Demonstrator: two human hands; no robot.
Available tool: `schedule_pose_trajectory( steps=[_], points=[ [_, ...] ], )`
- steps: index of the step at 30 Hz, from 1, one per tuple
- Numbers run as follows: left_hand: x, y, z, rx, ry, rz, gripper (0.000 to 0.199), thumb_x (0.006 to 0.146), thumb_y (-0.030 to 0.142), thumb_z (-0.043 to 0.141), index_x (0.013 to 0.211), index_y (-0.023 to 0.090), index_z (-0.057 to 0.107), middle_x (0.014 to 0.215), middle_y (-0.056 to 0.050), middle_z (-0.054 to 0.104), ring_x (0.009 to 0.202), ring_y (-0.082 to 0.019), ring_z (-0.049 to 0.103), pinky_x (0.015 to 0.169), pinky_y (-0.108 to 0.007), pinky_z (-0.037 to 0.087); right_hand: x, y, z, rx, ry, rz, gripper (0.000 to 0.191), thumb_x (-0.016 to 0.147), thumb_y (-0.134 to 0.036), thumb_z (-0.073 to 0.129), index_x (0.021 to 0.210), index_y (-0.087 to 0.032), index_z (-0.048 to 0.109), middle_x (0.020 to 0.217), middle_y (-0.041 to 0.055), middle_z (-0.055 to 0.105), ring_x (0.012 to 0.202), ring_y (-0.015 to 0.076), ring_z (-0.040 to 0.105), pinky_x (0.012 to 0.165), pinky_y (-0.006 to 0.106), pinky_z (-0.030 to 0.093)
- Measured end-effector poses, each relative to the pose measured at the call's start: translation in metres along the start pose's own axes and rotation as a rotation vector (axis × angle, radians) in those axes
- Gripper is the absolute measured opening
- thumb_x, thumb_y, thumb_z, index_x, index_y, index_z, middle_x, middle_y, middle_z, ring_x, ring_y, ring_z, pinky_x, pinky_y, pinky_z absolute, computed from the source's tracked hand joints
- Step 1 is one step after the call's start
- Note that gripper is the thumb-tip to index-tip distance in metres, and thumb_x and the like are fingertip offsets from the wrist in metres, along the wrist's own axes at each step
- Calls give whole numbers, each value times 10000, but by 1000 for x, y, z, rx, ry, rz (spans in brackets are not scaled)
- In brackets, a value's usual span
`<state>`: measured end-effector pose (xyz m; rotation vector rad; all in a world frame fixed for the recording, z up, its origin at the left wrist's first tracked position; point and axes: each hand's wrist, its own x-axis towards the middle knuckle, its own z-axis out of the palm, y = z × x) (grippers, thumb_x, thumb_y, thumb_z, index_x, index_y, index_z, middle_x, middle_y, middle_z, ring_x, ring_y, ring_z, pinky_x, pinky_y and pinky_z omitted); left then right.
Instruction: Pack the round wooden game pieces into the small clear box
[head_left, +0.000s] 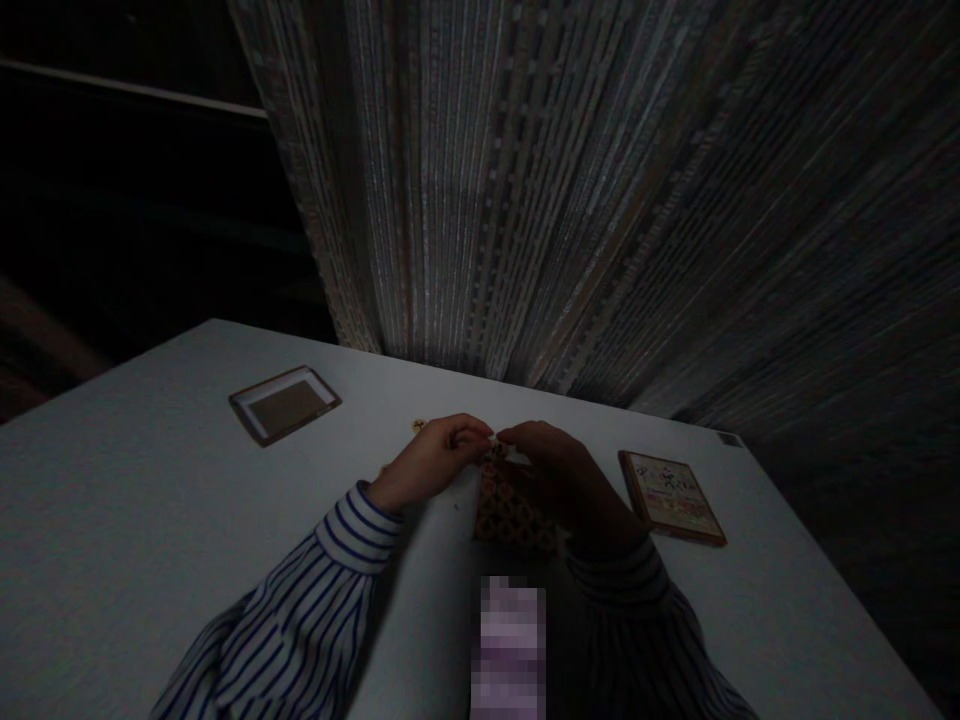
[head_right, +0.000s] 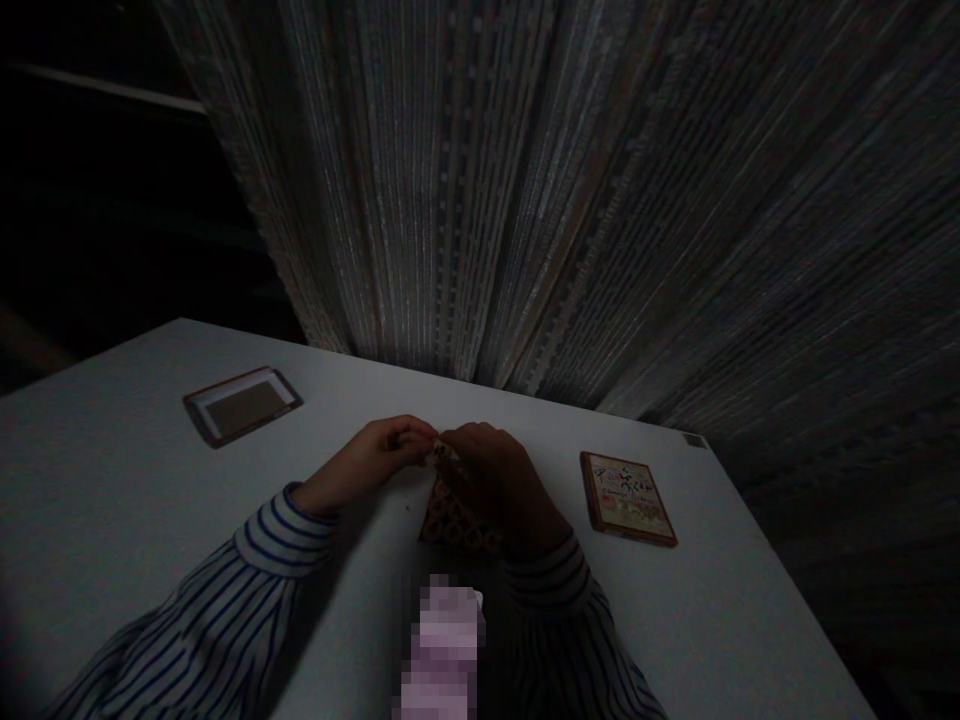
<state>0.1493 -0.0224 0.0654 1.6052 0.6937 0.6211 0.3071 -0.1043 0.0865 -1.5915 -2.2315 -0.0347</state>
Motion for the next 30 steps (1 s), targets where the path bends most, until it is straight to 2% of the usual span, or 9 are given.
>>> schedule_pose_trajectory(
  steps=[7, 15, 18, 23, 26, 30],
  points=[
    [-1, 0, 0, 17, -7, 9, 97, 772, 184, 553, 850, 132, 579, 739, -21, 647, 677, -114, 583, 668, -269, 473, 0, -2, -2, -4, -11, -9, 141, 824, -193, 531, 952, -165, 584, 905, 82, 635, 877, 182, 563, 749, 298, 440],
    [-1, 2, -1, 50, 10, -1, 138, 756, 222, 551, 863, 138, 575, 743, -19, 638, 687, -131, 587, 676, -284, 465, 0, 0, -2, -2, -17, -1, 179, 819, -201, 534, 986, -157, 580, 921, 83, 635, 869, 181, 565, 754, 296, 441],
    [0, -3, -4, 169, 37, 39, 182, 782, 263, 524, 898, 135, 577, 757, -34, 641, 694, -145, 587, 664, -286, 462, -2, 5, 1, -9, 2, 5, 184, 826, -238, 534, 991, -169, 578, 940, 78, 632, 878, 181, 563, 762, 299, 438],
    [0, -10, -7, 519, 61, 159, 216, 833, 273, 455, 947, 161, 600, 842, -55, 666, 785, -178, 602, 719, -310, 447, -3, 13, 1, 19, 34, 43, 163, 817, -218, 535, 962, -157, 579, 908, 75, 636, 843, 177, 570, 725, 285, 446],
    [-1, -11, -7, 648, 22, 162, 240, 843, 258, 438, 998, 165, 595, 857, -64, 679, 820, -188, 614, 734, -306, 443, -5, 19, -1, 23, 39, 62, 162, 816, -210, 526, 963, -157, 573, 887, 64, 636, 781, 160, 573, 680, 267, 445],
    [-2, -13, -6, 756, -21, 118, 281, 847, 243, 421, 1078, 169, 563, 976, -78, 675, 871, -188, 619, 744, -291, 447, -9, 26, 0, 7, 51, 55, 188, 829, -233, 508, 992, -163, 569, 865, 54, 631, 744, 149, 571, 654, 259, 441]
  ],
)
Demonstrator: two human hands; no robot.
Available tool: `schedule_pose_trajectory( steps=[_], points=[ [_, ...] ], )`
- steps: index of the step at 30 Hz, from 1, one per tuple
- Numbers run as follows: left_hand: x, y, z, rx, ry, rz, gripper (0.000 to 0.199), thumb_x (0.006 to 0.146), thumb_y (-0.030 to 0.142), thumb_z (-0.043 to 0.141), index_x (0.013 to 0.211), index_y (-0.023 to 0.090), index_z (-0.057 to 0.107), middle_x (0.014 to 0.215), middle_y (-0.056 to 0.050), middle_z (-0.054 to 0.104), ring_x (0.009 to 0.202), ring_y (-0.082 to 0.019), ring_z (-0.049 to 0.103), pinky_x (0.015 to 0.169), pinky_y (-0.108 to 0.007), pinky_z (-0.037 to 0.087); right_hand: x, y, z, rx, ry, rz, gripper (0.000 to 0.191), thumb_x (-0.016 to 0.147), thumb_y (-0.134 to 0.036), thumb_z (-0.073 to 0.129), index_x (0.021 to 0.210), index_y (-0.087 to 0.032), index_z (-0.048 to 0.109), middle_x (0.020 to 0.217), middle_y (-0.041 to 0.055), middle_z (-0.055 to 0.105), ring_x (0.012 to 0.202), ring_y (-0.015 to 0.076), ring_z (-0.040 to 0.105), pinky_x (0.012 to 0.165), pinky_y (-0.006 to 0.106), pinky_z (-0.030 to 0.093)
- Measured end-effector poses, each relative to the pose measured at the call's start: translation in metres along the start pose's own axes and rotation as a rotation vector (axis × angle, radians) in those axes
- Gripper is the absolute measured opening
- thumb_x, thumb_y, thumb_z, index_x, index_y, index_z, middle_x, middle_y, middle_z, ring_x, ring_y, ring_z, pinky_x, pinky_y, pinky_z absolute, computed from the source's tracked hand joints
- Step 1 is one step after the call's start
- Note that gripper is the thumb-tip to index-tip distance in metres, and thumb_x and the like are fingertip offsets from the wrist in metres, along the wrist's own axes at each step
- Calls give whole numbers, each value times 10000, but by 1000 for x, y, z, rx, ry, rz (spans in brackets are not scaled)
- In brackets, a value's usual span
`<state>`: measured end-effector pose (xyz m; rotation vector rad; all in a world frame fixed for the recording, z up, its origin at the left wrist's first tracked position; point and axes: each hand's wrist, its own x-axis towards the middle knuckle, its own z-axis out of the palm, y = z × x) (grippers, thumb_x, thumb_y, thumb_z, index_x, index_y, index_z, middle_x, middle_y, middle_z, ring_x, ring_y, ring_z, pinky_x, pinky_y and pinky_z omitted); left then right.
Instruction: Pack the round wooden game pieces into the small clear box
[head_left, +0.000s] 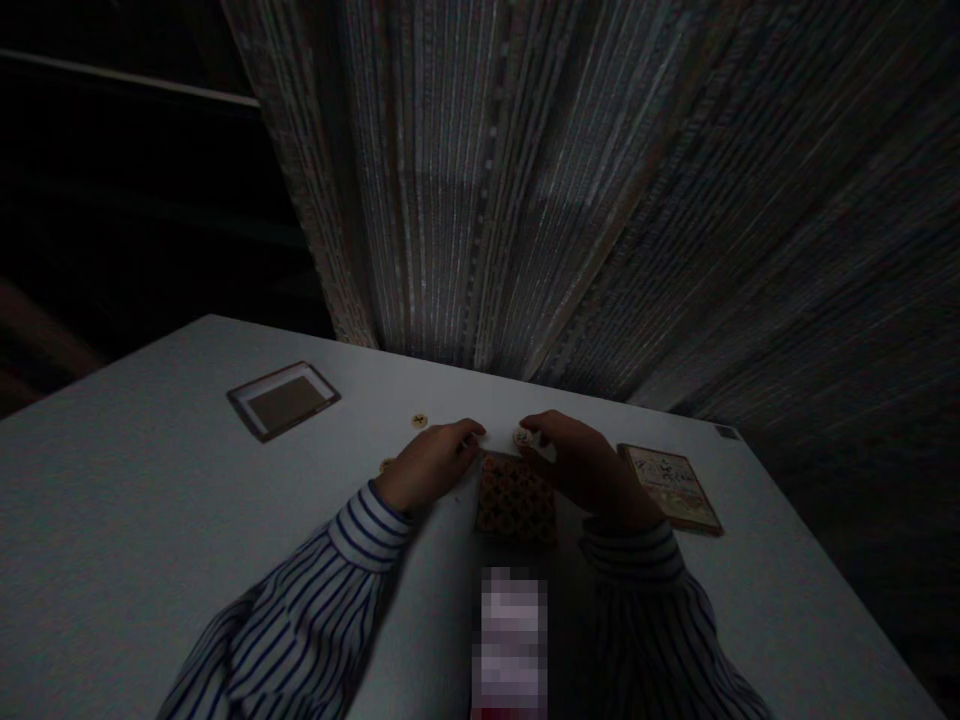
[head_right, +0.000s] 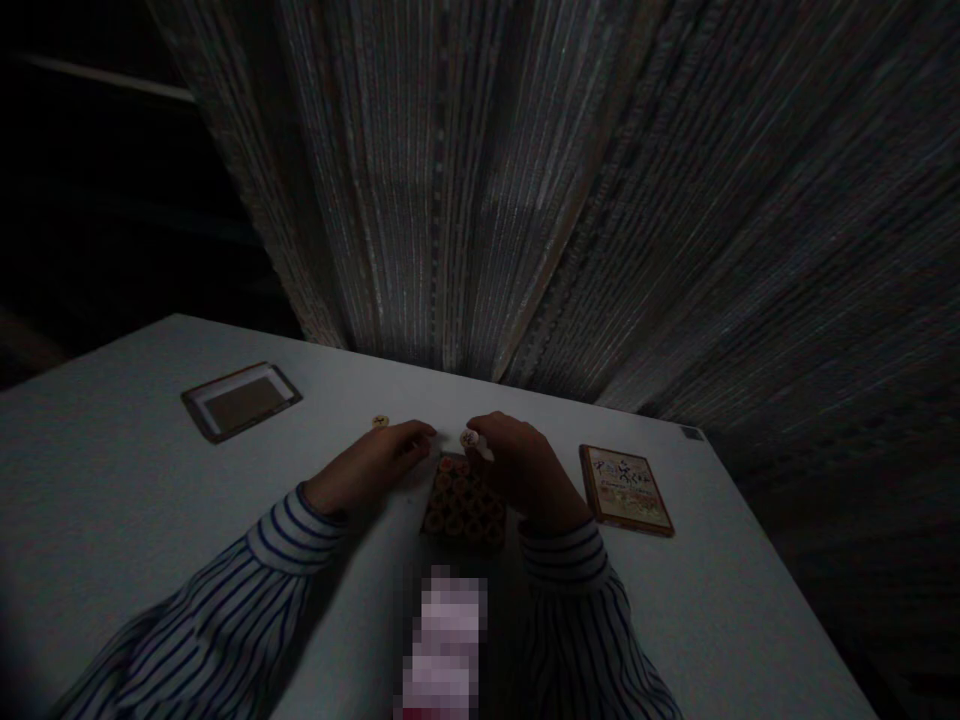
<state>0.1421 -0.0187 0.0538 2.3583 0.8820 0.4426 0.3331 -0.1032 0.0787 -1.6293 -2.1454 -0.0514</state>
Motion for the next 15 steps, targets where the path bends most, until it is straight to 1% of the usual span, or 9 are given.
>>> schedule_pose_trajectory(
  steps=[4, 8, 15],
  points=[
    [-1, -3, 3, 81, -60, -19, 314, 849, 243, 408, 1124, 173, 543, 1007, -82, 672, 876, -192, 624, 733, -285, 448, -1, 2, 1, 0, -23, -11, 223, 831, -222, 501, 1033, -161, 574, 867, 60, 634, 742, 151, 579, 655, 261, 446],
    [-2, -5, 5, 112, -89, -14, 331, 845, 236, 410, 1151, 182, 523, 1023, -77, 666, 890, -191, 620, 725, -277, 447, -2, 3, 2, 9, -37, -5, 211, 832, -211, 495, 1016, -167, 589, 905, 64, 641, 794, 157, 586, 696, 264, 451],
    [-3, -9, 6, 177, -129, -11, 345, 846, 245, 414, 1174, 183, 501, 1014, -84, 658, 890, -194, 614, 741, -287, 447, -2, 2, 2, -48, -112, 51, 196, 808, -201, 518, 982, -167, 601, 900, 62, 650, 777, 153, 588, 690, 257, 442]
  ],
)
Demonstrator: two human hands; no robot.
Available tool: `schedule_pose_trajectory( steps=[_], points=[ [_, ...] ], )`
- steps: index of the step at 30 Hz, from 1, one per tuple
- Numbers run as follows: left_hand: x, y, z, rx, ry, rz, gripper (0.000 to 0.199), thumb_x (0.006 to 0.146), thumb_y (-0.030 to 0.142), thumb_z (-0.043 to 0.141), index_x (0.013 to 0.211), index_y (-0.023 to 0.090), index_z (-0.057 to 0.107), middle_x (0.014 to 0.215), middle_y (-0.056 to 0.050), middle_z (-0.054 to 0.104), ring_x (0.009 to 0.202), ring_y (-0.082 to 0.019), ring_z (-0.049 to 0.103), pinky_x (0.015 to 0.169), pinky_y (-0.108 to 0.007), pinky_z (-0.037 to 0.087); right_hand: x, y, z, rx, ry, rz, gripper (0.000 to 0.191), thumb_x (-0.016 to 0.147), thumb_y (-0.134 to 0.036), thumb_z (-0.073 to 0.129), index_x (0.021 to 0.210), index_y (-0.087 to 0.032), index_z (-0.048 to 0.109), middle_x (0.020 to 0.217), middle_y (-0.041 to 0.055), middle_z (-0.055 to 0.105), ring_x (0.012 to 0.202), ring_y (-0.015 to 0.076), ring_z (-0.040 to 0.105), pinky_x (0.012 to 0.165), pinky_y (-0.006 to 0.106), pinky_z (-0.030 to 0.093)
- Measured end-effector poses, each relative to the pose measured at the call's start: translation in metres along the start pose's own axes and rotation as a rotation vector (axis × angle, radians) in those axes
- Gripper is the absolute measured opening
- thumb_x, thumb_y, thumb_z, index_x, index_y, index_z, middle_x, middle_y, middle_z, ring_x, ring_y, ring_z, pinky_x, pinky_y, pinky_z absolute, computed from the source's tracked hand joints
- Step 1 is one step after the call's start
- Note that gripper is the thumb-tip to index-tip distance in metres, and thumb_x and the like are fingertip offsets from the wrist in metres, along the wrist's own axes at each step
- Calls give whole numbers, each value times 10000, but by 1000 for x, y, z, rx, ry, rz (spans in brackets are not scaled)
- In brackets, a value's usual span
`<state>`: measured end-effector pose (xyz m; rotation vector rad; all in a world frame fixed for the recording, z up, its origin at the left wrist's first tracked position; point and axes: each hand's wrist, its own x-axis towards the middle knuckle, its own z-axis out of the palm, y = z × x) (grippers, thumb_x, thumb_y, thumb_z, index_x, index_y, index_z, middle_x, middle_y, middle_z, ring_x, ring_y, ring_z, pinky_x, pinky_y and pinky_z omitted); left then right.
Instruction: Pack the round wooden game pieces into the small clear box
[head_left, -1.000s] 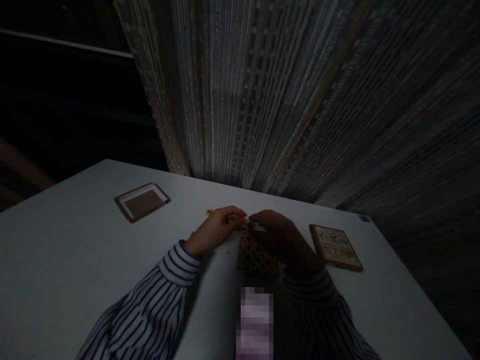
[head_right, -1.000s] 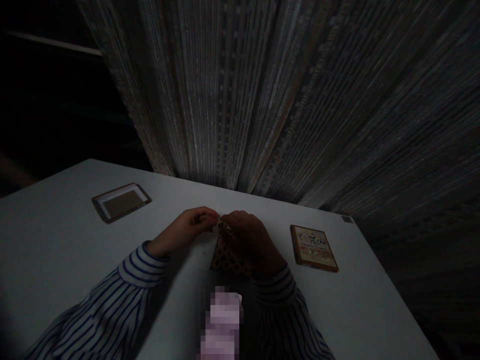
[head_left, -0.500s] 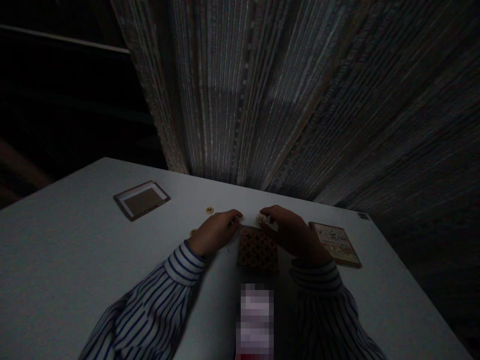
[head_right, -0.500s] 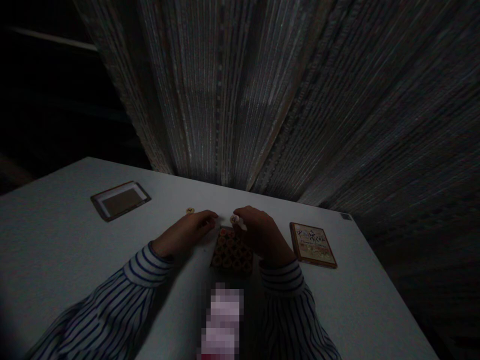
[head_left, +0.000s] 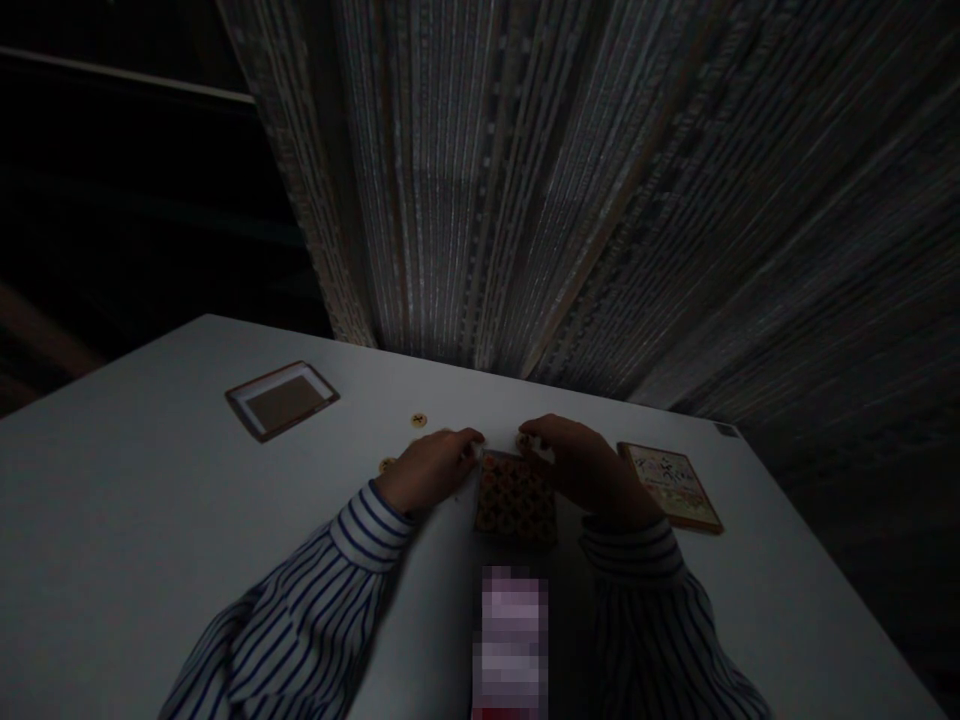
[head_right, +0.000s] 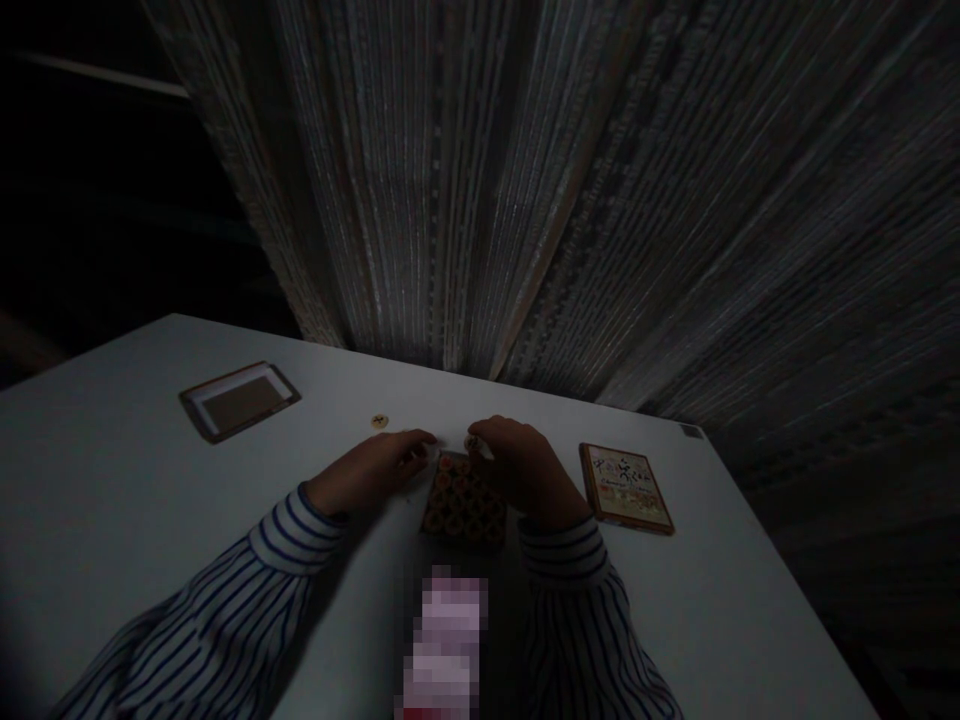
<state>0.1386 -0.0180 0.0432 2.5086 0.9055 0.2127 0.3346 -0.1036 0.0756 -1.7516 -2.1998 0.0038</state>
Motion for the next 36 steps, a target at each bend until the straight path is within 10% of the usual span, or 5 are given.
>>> schedule_pose_trajectory(
  steps=[36],
  points=[
    [-6, 6, -6, 48, -113, 17, 378, 815, 201, 445, 1189, 188, 499, 1074, -94, 649, 959, -219, 605, 796, -319, 452, 11, -16, 15, -216, -437, 70, 230, 824, -305, 479, 963, -178, 611, 922, 82, 668, 854, 202, 609, 696, 285, 406]
  ],
)
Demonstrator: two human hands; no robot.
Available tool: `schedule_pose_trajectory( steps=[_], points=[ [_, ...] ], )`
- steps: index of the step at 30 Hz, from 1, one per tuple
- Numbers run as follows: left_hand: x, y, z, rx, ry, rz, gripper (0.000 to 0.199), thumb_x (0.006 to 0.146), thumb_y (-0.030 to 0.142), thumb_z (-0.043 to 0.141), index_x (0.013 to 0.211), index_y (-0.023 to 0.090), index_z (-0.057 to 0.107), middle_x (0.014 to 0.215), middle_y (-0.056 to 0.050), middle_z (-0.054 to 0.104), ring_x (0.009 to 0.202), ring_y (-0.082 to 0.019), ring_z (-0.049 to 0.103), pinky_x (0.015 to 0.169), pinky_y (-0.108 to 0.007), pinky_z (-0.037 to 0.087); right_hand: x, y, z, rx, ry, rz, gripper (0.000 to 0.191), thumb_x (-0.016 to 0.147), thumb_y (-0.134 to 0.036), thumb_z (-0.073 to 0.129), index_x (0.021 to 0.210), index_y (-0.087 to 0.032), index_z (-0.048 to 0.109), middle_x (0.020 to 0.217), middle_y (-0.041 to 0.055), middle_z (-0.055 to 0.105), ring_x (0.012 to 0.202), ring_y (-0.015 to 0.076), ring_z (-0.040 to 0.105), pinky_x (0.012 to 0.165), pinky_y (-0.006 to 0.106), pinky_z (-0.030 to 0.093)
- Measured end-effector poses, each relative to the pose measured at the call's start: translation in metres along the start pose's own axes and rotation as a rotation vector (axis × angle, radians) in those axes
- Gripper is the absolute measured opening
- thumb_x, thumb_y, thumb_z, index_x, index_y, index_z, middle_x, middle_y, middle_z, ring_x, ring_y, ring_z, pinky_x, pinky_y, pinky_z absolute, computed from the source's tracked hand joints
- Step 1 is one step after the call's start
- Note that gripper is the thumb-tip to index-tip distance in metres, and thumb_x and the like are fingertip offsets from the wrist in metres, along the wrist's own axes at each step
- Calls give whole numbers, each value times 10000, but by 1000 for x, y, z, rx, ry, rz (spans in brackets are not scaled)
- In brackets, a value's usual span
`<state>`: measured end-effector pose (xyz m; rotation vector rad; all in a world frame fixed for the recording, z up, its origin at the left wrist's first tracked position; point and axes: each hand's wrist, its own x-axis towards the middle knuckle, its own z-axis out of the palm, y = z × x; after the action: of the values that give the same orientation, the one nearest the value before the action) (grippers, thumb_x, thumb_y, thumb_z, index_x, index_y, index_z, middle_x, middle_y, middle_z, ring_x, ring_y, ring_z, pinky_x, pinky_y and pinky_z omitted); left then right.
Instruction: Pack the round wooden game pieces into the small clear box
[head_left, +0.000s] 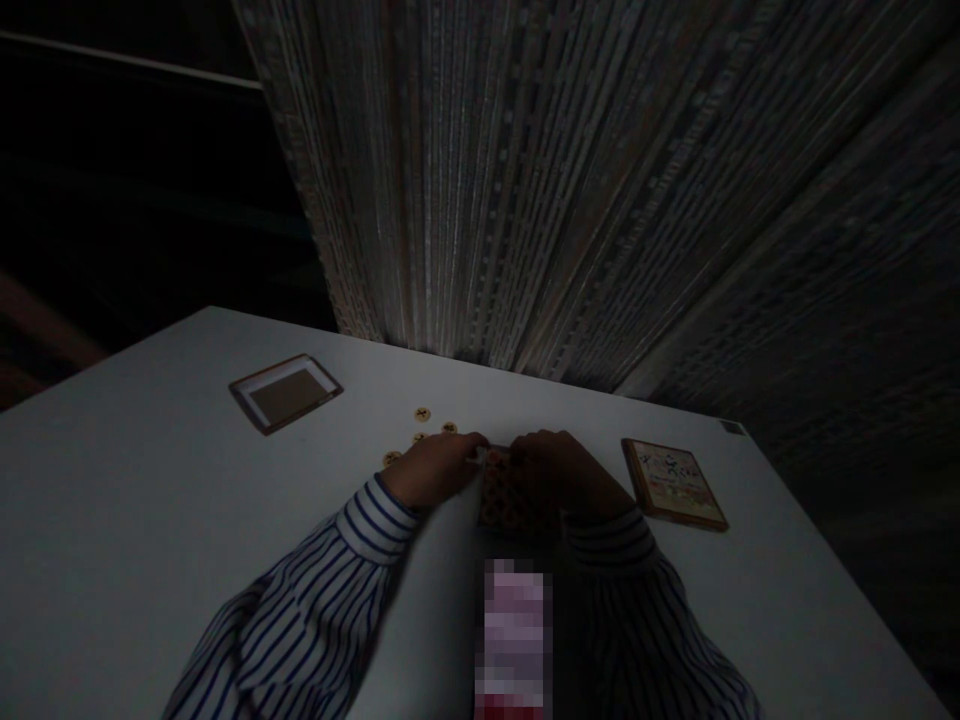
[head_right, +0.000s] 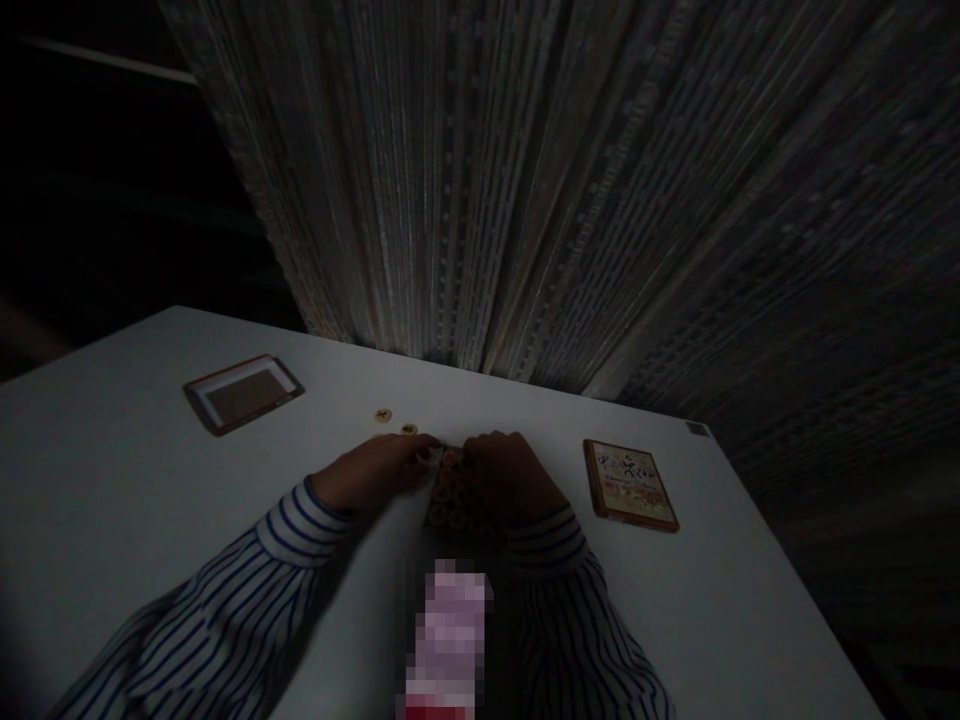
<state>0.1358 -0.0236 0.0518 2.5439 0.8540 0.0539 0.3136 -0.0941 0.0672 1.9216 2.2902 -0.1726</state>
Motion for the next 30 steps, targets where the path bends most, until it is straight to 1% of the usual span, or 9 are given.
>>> schedule_pose_trajectory(
  steps=[7, 11, 17, 25, 30],
  points=[
    [0, -1, 1, 3, -8, 6, 386, 807, 180, 438, 1187, 187, 503, 1089, -94, 644, 981, -219, 599, 820, -320, 443, 5, -2, 8, -89, 8, -4, 228, 838, -286, 442, 929, -181, 623, 883, 94, 676, 826, 223, 627, 660, 310, 418],
    [-1, 1, -1, 8, -21, -2, 379, 813, 194, 435, 1185, 196, 506, 1090, -90, 644, 982, -223, 600, 820, -326, 442, 4, -4, 6, -81, 7, -15, 250, 858, -293, 412, 935, -172, 617, 863, 104, 679, 825, 222, 630, 659, 307, 420],
    [-1, -1, 0, 12, -16, 17, 390, 803, 183, 437, 1188, 195, 499, 1083, -91, 647, 987, -225, 597, 831, -333, 439, 2, -6, 4, -92, -14, -15, 239, 846, -289, 438, 925, -174, 633, 871, 96, 684, 815, 231, 639, 665, 317, 429],
    [-2, -1, 0, 20, -26, 9, 387, 811, 199, 444, 1194, 181, 499, 1139, -104, 623, 1032, -235, 579, 862, -346, 430, 2, -5, 8, -113, 8, -33, 253, 851, -294, 426, 922, -185, 643, 863, 91, 689, 793, 237, 646, 635, 321, 442],
    [-3, -1, 1, 26, -27, 13, 374, 822, 218, 450, 1191, 184, 501, 1147, -104, 619, 1036, -237, 577, 862, -348, 428, 2, -5, 10, -102, 12, -43, 244, 850, -293, 435, 942, -199, 641, 883, 80, 691, 807, 235, 645, 651, 320, 448]
  ],
)
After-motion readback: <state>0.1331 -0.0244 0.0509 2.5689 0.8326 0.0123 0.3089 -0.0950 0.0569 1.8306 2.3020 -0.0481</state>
